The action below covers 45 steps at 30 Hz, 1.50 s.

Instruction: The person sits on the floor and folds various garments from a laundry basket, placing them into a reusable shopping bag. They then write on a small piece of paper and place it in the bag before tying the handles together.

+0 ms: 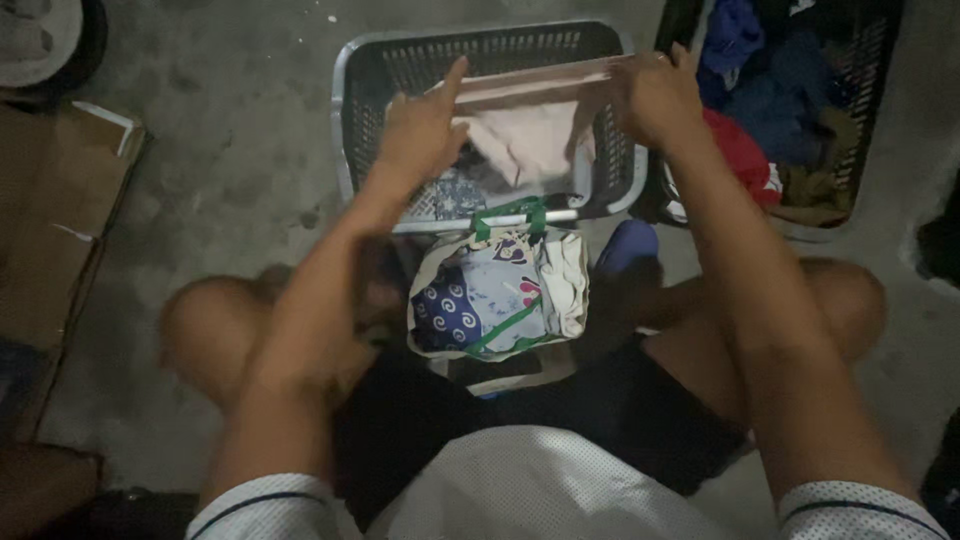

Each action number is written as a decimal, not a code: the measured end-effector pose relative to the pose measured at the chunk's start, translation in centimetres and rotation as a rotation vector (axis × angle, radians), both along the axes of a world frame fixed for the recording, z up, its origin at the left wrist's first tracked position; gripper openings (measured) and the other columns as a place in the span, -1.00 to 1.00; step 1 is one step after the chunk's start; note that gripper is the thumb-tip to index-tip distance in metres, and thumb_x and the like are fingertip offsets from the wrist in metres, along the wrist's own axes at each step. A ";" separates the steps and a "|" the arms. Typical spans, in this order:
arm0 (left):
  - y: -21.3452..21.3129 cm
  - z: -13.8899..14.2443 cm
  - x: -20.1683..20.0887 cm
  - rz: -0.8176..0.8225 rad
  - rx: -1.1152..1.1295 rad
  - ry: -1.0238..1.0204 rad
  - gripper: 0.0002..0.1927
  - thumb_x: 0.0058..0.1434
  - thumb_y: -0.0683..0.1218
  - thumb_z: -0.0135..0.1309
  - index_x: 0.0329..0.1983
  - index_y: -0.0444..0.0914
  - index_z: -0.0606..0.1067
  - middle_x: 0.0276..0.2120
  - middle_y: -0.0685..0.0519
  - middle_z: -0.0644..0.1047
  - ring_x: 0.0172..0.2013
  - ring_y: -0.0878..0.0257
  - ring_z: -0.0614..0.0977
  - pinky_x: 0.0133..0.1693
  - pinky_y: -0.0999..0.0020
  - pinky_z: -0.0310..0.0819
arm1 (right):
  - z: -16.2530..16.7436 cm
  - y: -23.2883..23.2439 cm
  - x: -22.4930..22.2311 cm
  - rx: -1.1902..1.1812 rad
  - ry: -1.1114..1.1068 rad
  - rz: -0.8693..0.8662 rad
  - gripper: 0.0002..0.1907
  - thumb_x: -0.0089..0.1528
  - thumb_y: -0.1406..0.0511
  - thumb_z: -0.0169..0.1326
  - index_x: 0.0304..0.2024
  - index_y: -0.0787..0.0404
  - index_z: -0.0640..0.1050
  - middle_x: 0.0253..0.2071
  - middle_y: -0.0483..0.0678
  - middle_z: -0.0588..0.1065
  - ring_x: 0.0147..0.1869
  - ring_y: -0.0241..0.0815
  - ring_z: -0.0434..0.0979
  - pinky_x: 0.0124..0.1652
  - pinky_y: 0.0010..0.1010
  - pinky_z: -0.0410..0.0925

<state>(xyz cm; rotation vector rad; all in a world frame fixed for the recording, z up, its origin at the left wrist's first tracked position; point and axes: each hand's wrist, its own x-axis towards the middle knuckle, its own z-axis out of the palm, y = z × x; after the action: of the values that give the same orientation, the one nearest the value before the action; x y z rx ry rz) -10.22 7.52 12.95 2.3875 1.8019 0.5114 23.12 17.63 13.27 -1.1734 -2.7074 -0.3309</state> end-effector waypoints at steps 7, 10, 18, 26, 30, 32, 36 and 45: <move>0.1 -12.9 3.8 0.038 -0.166 -0.022 -0.24 0.18 0.02 0.17 0.34 -0.42 0.21 0.01 -0.20 0.57 0.00 -0.08 0.62 0.11 -0.33 0.18 | -10.6 -1.5 -0.1 -0.583 -0.020 -0.244 -0.66 0.19 0.30 0.04 -0.01 0.25 0.63 0.01 0.22 0.57 0.10 0.25 0.54 0.14 0.00 0.37; 0.8 -18.4 4.3 -0.069 -0.328 -0.415 -0.23 0.30 0.05 0.21 0.39 -0.47 0.20 0.17 -0.35 0.39 0.14 -0.30 0.47 0.16 -0.30 0.21 | -14.9 -2.2 -1.5 -0.627 0.006 -0.013 -0.46 -0.01 0.16 0.19 -0.03 0.28 0.63 -0.02 0.31 0.55 0.11 0.41 0.50 0.05 0.59 0.18; 4.8 -28.1 -1.0 0.801 -0.753 -1.028 -0.33 0.09 0.15 0.31 0.11 -0.39 0.49 -0.18 -0.15 0.64 -0.21 -0.04 0.68 -0.17 0.02 0.55 | -23.3 1.2 -6.3 -1.080 0.451 -0.436 -0.49 0.32 0.13 0.13 0.27 0.18 0.47 0.09 0.21 0.54 0.18 0.14 0.56 0.13 -0.18 0.42; 10.0 -31.3 -0.5 0.968 -0.734 -0.787 -0.28 0.03 0.21 0.30 0.04 -0.45 0.55 -0.09 -0.28 0.64 -0.12 -0.10 0.68 -0.10 0.02 0.54 | -24.7 4.9 -12.9 -1.293 0.793 -0.604 -0.54 0.32 0.27 0.18 0.21 0.30 0.39 -0.16 -0.01 0.53 -0.15 -0.13 0.54 -0.15 -0.30 0.42; 11.0 -30.9 0.3 0.851 -0.838 -0.641 -0.40 0.10 0.12 0.23 0.02 -0.44 0.52 -0.10 -0.30 0.63 -0.12 -0.14 0.67 -0.11 -0.03 0.54 | -23.8 5.3 -16.7 -0.996 0.764 -0.509 -0.59 0.38 0.27 0.17 0.22 0.29 0.44 -0.24 -0.11 0.53 -0.25 -0.28 0.57 -0.22 -0.41 0.43; 11.2 -30.2 0.4 0.782 -0.830 -0.568 -0.46 0.14 0.07 0.20 0.01 -0.44 0.51 -0.11 -0.31 0.62 -0.11 -0.15 0.66 -0.12 -0.05 0.53 | -23.5 5.7 -19.5 -1.530 1.387 -0.472 -0.15 0.28 0.20 0.23 0.47 0.36 0.12 -0.16 -0.06 0.50 -0.19 -0.22 0.48 -0.25 -0.39 0.41; 11.2 -27.7 -0.3 0.613 -0.711 -0.495 -0.58 0.22 -0.02 0.13 -0.01 -0.43 0.49 -0.12 -0.32 0.61 -0.10 -0.18 0.65 -0.13 -0.10 0.53 | -21.9 5.1 -22.9 -1.357 0.842 -0.300 -0.04 0.43 0.13 0.28 0.42 0.62 -0.03 0.31 0.27 0.29 0.23 -0.15 0.48 0.08 -0.36 0.43; 11.3 -19.8 2.2 0.504 -0.684 -0.541 -0.51 0.22 -0.04 0.05 0.11 -0.46 0.44 -0.07 -0.31 0.57 -0.15 -0.17 0.63 -0.11 0.00 0.49 | -17.7 6.6 -18.8 -1.939 1.036 -0.495 -0.13 0.27 -0.10 0.00 0.48 0.21 0.16 0.34 0.10 0.37 0.19 -0.06 0.54 -0.03 -0.19 0.51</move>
<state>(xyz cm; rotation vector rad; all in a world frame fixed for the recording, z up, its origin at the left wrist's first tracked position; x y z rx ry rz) -7.99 18.83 -6.80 1.2141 1.8828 0.4265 4.37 24.25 -4.43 -1.3774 -1.0814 2.3971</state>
